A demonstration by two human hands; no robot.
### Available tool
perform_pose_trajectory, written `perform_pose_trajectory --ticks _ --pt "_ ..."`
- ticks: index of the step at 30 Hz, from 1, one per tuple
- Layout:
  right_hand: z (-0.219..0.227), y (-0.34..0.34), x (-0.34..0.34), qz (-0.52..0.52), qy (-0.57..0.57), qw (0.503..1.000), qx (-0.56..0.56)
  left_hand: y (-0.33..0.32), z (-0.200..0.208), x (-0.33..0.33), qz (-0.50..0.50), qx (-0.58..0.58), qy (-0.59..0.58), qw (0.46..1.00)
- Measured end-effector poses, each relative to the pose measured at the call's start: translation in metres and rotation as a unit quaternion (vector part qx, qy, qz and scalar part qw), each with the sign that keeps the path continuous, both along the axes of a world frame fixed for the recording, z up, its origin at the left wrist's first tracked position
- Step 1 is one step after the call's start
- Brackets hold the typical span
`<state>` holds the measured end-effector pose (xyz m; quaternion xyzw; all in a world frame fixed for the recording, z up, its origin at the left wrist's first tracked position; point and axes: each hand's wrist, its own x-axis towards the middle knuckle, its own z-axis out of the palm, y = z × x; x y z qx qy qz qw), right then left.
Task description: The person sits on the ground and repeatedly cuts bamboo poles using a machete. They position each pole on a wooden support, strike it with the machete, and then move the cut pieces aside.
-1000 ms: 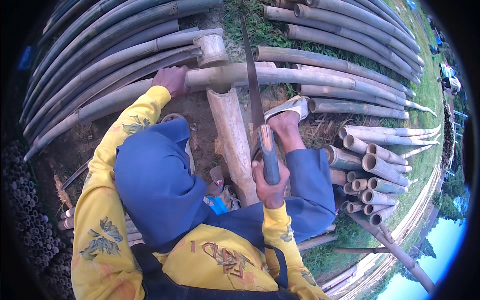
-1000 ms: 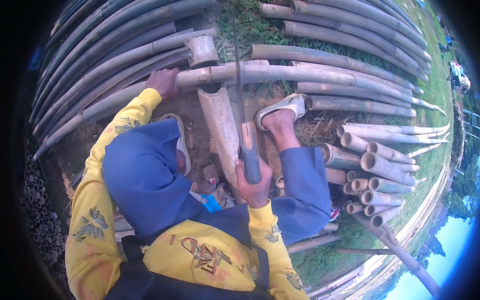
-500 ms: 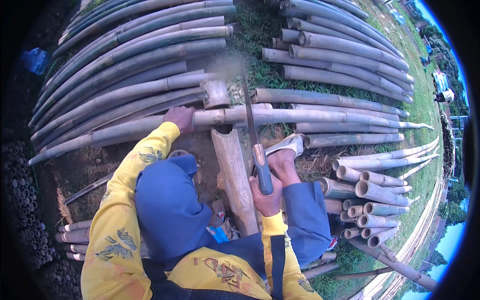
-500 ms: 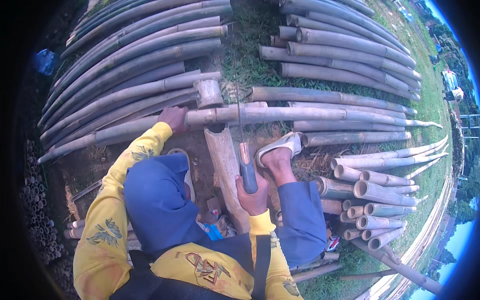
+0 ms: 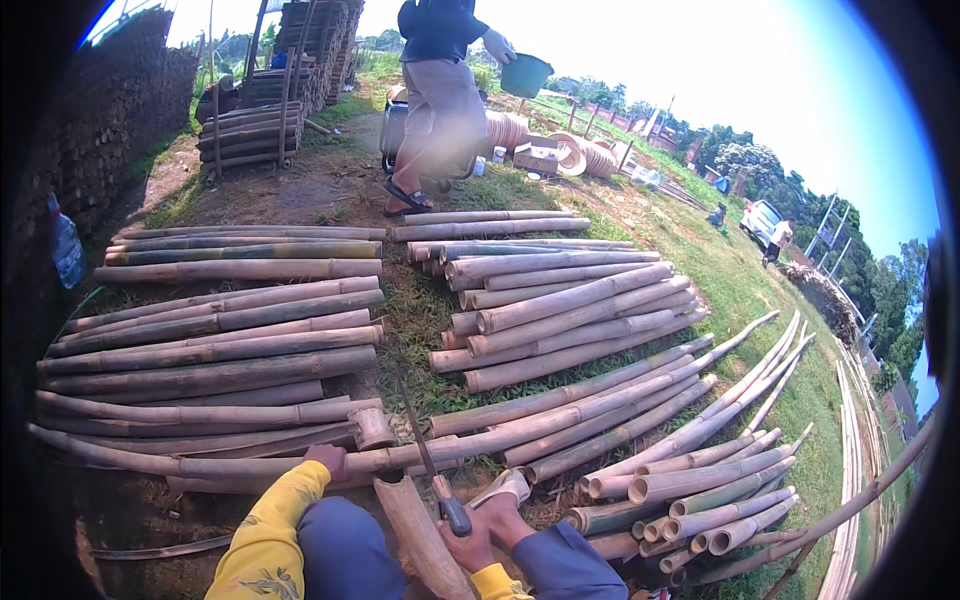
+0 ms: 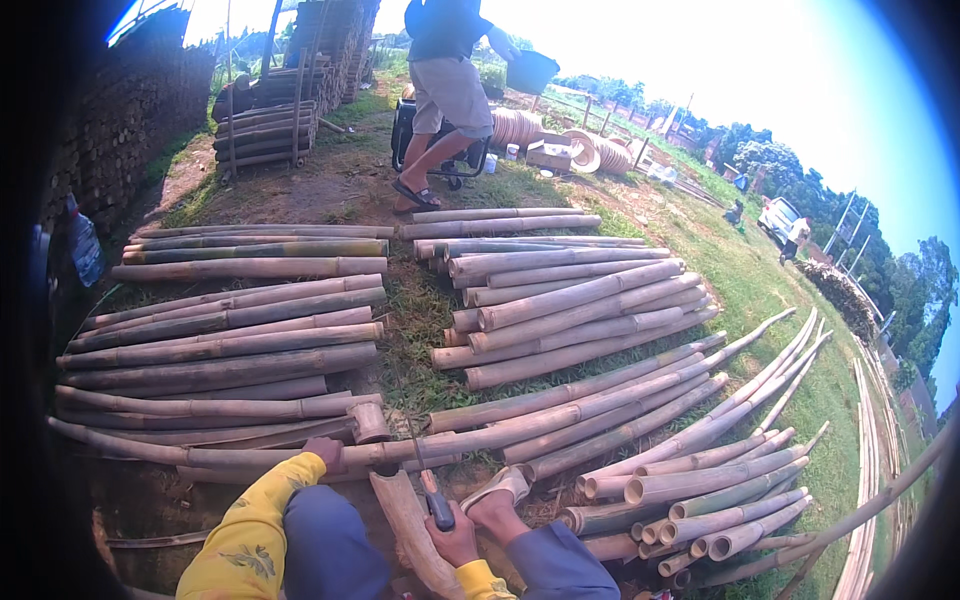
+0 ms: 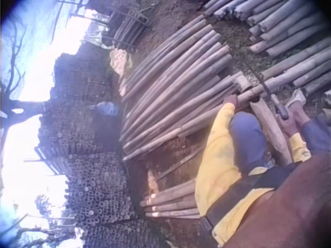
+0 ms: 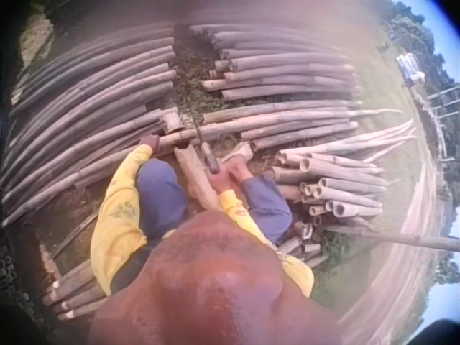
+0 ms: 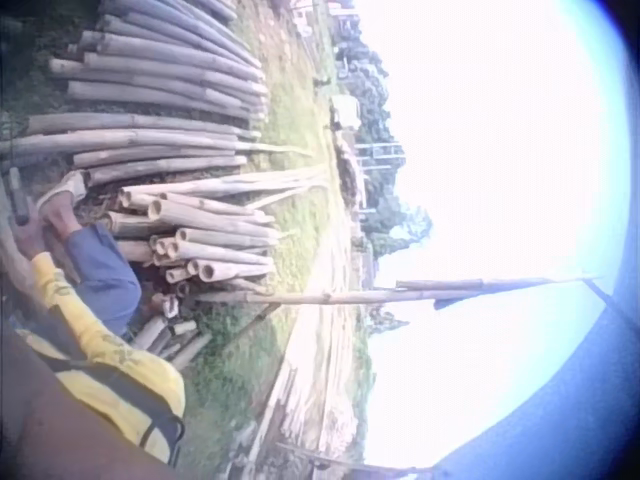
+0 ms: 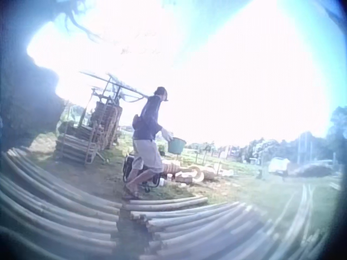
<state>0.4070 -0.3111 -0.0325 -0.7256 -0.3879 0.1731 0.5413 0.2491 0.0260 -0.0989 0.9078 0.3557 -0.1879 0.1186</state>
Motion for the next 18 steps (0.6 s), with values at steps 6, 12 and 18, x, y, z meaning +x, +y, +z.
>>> perform_pose_trajectory --ticks 6,12,18 --pt "-0.005 -0.007 -0.001 -0.02 0.066 0.998 -0.012 -0.004 0.002 0.006 -0.026 -0.008 -0.018 0.999" --pt "0.01 0.003 -0.008 -0.034 0.027 0.999 -0.003 -0.014 0.015 0.01 0.003 -0.002 -0.011 1.0" --pt "0.027 -0.037 -0.035 -0.041 0.103 0.992 -0.068 -0.011 0.004 -0.005 -0.001 0.016 -0.028 0.999"
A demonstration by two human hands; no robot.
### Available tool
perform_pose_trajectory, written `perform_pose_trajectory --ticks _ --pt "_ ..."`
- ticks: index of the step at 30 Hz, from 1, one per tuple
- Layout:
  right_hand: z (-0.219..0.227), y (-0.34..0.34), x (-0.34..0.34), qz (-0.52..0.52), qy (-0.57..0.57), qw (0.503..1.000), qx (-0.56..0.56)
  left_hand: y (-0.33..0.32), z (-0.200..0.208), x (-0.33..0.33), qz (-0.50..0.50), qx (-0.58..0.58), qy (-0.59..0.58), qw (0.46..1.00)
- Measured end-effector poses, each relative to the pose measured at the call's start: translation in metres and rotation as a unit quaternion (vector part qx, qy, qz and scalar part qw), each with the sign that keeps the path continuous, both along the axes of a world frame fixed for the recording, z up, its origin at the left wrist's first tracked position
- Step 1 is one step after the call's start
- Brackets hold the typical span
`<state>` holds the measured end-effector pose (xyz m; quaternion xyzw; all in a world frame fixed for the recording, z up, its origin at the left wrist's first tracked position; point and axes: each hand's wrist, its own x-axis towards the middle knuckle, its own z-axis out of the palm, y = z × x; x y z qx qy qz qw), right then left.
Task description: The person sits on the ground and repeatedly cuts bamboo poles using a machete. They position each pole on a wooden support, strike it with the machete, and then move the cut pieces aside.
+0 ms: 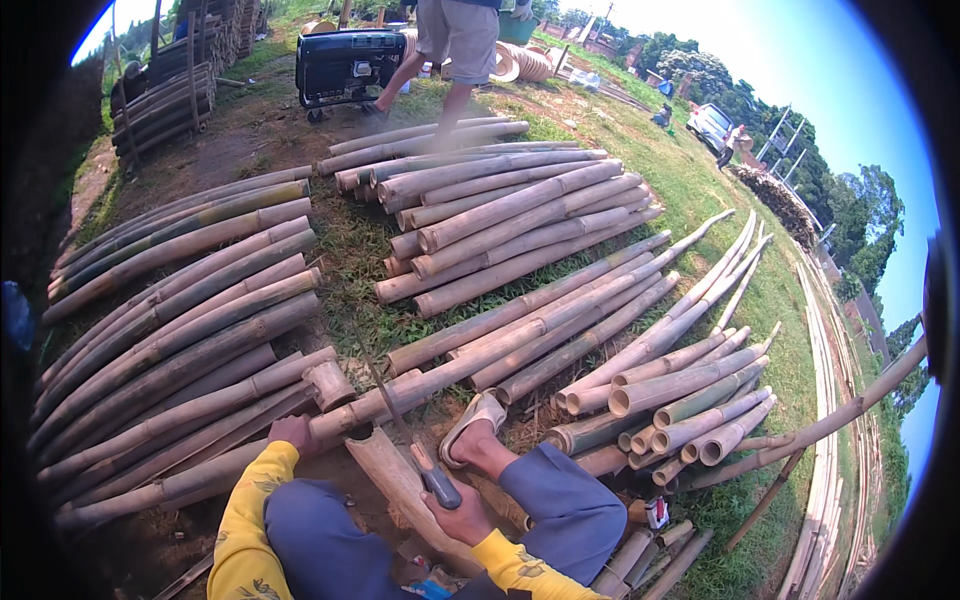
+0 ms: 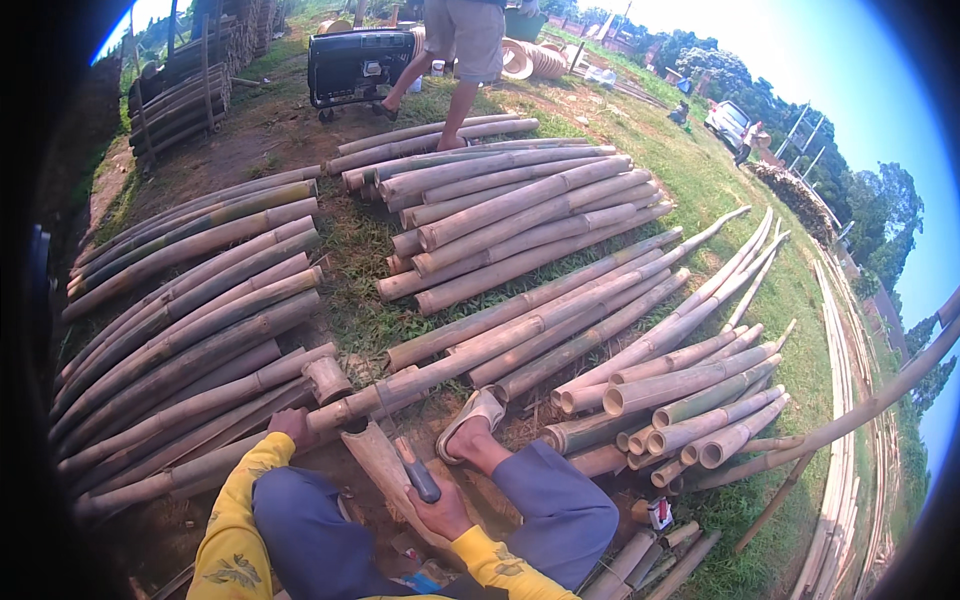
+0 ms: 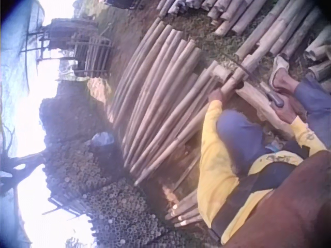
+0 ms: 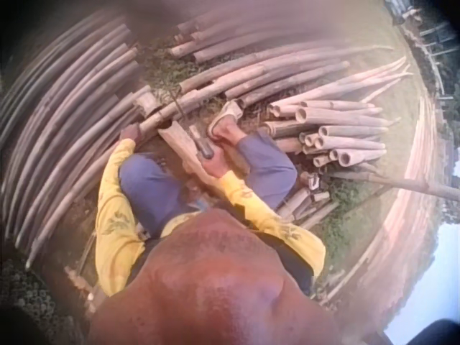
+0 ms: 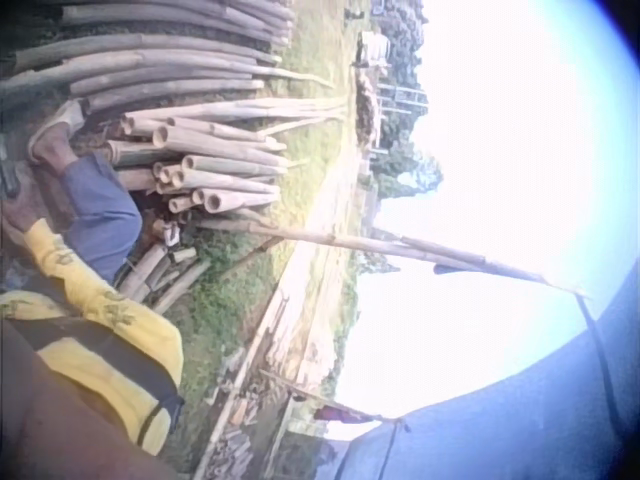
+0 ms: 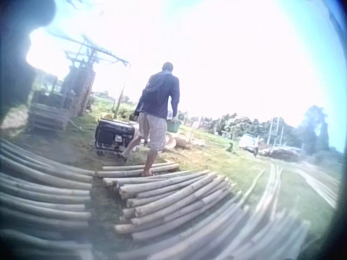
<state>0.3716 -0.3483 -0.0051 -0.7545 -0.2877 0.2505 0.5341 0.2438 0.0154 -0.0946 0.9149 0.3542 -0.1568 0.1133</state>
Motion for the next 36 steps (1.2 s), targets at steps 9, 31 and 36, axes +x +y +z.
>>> perform_pose_trajectory --ticks 9,31,36 --pt "0.007 -0.017 0.011 0.015 -0.01 1.0 -0.017 -0.004 0.01 0.008 0.008 -0.014 0.021 1.0" --pt "-0.016 0.051 0.039 0.021 -0.037 0.999 0.021 -0.004 0.022 0.012 0.03 -0.024 0.028 0.999" --pt "0.059 -0.093 -0.033 -0.027 0.025 0.998 -0.05 0.0 0.01 0.007 0.015 -0.011 0.004 1.0"
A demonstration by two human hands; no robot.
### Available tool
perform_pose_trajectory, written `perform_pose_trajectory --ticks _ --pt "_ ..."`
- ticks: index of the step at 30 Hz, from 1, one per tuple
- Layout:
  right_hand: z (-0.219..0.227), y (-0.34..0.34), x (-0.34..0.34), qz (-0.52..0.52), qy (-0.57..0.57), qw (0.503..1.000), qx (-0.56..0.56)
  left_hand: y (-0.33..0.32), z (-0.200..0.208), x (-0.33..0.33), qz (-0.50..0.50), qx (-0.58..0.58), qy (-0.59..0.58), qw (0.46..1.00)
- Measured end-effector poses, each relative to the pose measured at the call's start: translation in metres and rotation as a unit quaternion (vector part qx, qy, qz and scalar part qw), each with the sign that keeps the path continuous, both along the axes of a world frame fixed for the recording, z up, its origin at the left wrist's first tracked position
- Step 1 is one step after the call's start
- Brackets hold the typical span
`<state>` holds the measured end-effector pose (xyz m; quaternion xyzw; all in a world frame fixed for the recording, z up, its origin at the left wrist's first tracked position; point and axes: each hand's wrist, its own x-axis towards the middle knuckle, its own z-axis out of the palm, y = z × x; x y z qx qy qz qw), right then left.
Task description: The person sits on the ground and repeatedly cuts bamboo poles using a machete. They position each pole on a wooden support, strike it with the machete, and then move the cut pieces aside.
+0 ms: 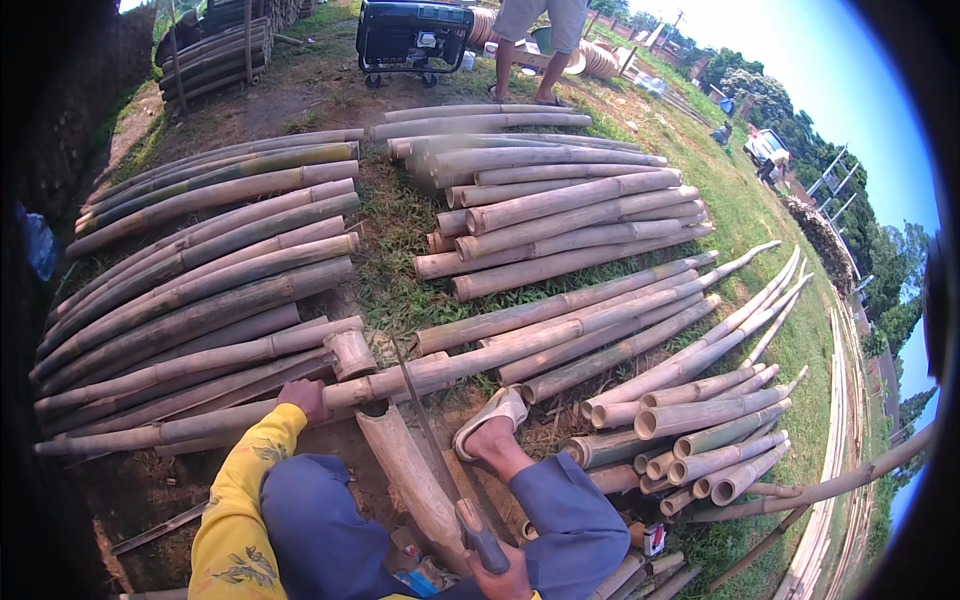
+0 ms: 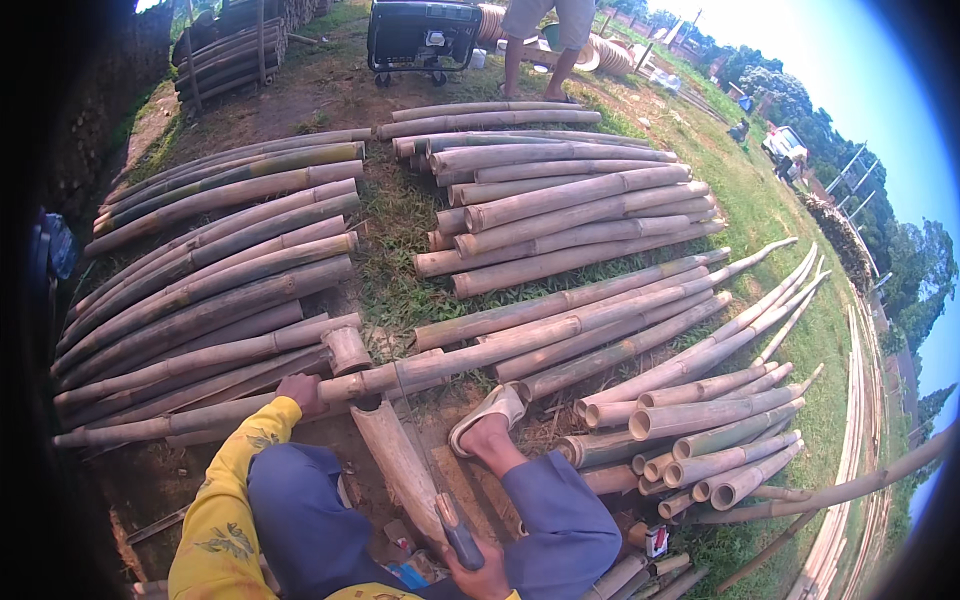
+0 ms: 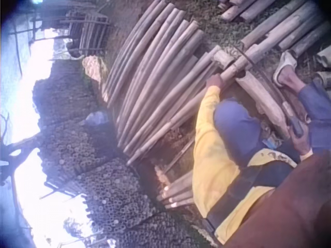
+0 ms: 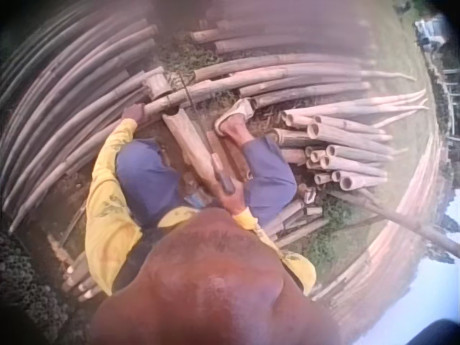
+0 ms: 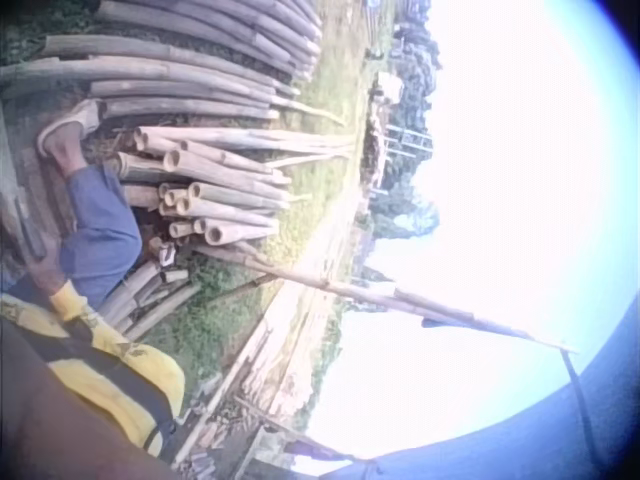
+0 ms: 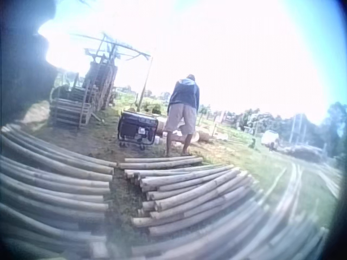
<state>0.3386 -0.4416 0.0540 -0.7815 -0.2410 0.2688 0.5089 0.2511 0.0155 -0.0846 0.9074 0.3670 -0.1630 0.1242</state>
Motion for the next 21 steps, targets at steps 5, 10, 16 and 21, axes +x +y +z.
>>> perform_pose_trajectory --ticks 5,10,16,21 --pt "-0.024 0.029 0.028 0.022 -0.021 1.0 -0.006 -0.013 0.01 0.01 0.01 0.005 0.009 1.0" --pt "-0.08 0.151 0.081 0.061 -0.015 0.998 0.021 -0.005 0.008 0.003 0.014 -0.003 0.025 1.0" --pt "0.026 0.003 -0.006 -0.005 -0.006 1.0 0.029 0.004 0.007 0.0 0.027 -0.014 0.009 0.999" --pt "0.004 0.031 0.028 0.034 -0.039 0.998 0.029 -0.014 0.007 0.018 0.013 0.009 0.021 1.0"
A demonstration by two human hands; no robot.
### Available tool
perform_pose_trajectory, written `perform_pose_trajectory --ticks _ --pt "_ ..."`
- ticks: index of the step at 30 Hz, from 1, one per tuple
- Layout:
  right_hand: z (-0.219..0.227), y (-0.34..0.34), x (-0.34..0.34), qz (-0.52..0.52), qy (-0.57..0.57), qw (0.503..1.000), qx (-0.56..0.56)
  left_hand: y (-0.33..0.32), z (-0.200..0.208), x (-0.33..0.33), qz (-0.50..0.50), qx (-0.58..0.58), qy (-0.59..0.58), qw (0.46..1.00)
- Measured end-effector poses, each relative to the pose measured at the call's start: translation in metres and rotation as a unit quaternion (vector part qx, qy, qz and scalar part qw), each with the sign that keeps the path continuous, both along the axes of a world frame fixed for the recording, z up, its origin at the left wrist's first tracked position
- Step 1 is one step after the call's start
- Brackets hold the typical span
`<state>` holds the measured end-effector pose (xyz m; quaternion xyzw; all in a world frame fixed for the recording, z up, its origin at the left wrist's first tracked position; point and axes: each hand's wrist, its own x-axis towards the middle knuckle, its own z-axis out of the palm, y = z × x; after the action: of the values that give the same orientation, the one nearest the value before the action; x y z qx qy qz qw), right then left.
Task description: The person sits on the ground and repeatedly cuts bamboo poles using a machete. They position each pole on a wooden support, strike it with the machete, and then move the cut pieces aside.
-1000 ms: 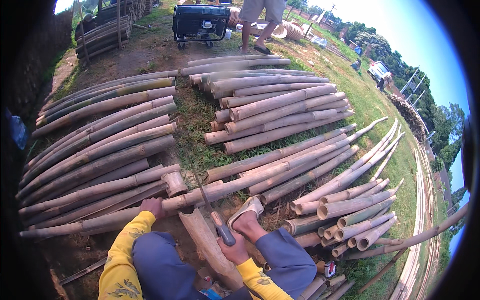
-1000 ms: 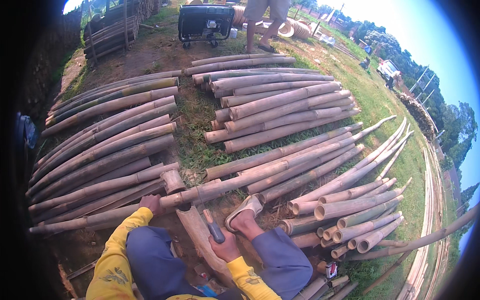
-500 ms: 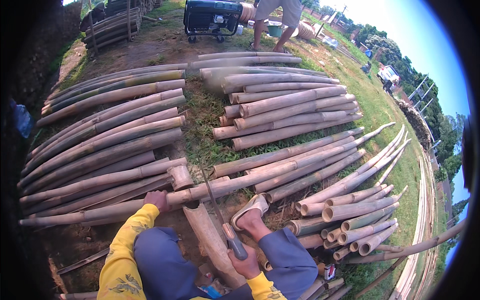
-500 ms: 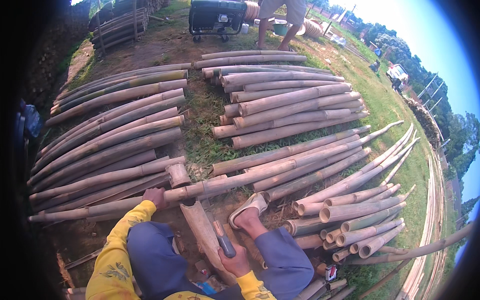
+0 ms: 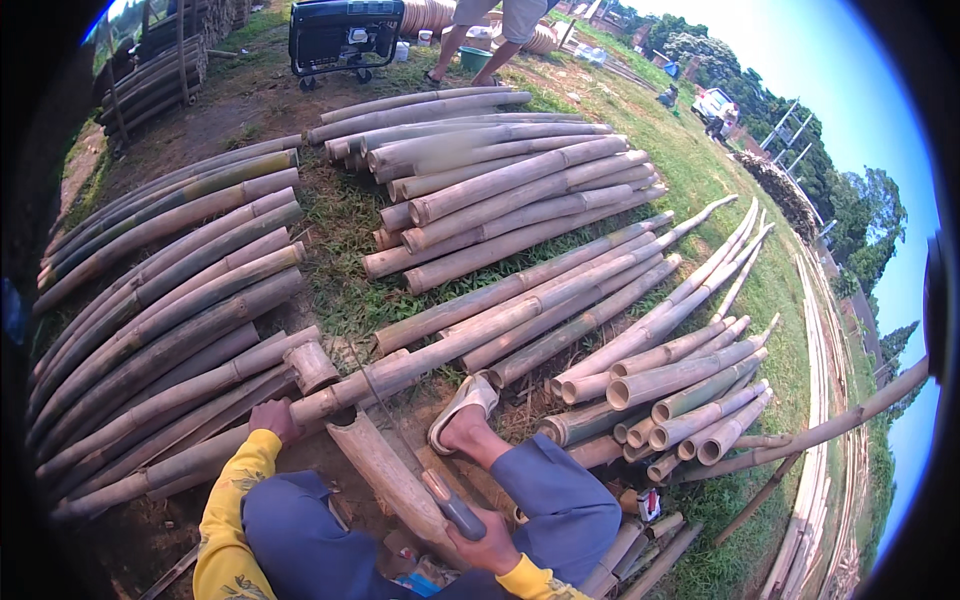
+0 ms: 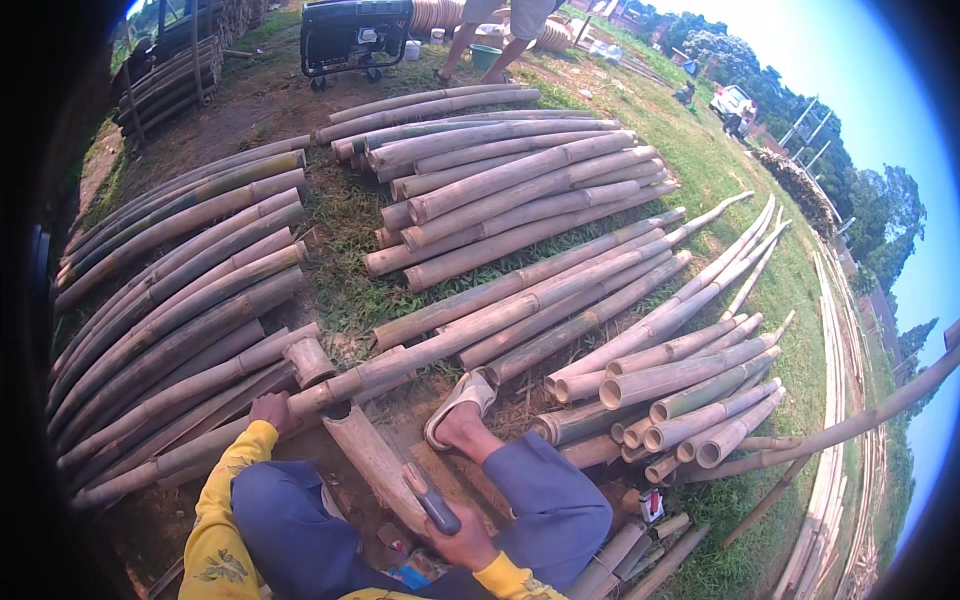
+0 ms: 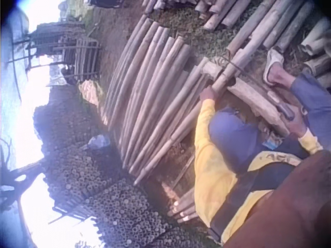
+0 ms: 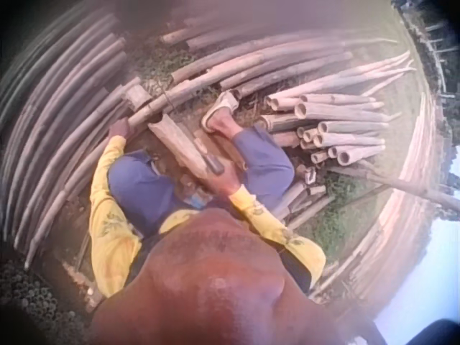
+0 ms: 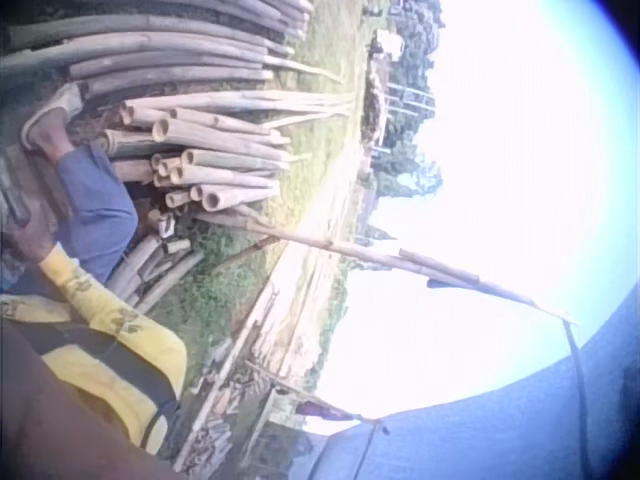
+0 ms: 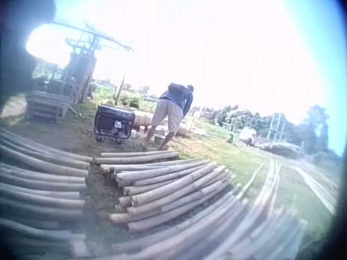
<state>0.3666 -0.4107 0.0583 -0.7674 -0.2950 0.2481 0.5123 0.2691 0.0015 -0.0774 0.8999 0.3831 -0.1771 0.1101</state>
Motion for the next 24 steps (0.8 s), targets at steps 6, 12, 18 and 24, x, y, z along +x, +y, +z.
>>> perform_pose_trajectory --ticks 6,12,18,24 --pt "-0.052 0.06 0.034 0.026 0.006 1.0 0.007 0.01 -0.028 -0.018 0.014 0.011 -0.041 0.999" --pt "0.006 -0.04 -0.024 0.006 0.035 0.999 -0.026 0.012 -0.013 -0.004 0.006 -0.002 -0.008 1.0" --pt "-0.038 0.03 0.023 0.022 0.02 1.0 0.003 0.008 -0.015 -0.012 0.011 0.04 -0.011 0.999" --pt "-0.071 0.09 0.051 0.033 0.015 0.999 0.04 0.005 -0.015 -0.007 -0.003 0.006 -0.025 1.0"
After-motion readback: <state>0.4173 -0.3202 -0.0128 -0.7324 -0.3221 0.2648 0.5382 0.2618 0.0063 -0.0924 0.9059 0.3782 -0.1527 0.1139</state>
